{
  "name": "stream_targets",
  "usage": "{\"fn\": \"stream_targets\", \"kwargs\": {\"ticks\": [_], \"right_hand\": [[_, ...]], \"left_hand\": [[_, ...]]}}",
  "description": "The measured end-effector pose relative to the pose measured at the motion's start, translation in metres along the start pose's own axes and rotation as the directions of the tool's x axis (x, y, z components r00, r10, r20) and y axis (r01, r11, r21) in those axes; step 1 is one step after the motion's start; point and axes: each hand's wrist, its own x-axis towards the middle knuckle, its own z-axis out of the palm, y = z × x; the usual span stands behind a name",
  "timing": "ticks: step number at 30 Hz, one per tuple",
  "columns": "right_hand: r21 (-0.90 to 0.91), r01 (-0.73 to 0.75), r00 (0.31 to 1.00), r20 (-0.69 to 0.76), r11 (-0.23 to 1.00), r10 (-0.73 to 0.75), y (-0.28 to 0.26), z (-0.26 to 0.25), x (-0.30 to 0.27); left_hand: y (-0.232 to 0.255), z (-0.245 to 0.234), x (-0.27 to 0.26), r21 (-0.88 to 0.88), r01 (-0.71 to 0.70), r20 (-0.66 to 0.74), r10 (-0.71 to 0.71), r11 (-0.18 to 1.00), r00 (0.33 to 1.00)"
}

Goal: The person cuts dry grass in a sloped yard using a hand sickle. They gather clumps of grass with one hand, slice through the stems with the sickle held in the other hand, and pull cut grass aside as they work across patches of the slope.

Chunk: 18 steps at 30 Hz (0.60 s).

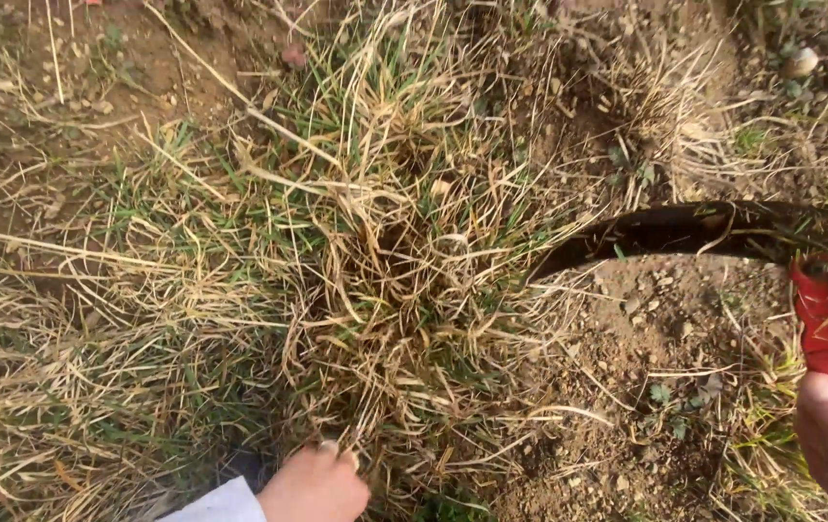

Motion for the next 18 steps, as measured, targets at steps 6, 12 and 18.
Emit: {"fn": "stream_targets", "kwargs": {"ticks": [6,12,18], "right_hand": [[0.105,-0.075,0.986,-0.139,0.992,0.089,-0.081,0.027,0.002],[-0.004,0.177,0.964,-0.202,0.984,-0.175,-0.157,0.022,0.025],[0.058,0.485,0.865,-0.177,0.873,-0.469,-0.22,0.026,0.037]], "left_hand": [[0.011,-0.081,-0.026,0.039,0.274,0.224,-0.275,0.961,0.935],[0.044,-0.177,-0.089,0.173,0.286,-0.126,-0.267,0.942,0.955],[0.027,-0.194,-0.153,-0.129,0.419,-0.461,-0.429,0.899,0.777]]}}
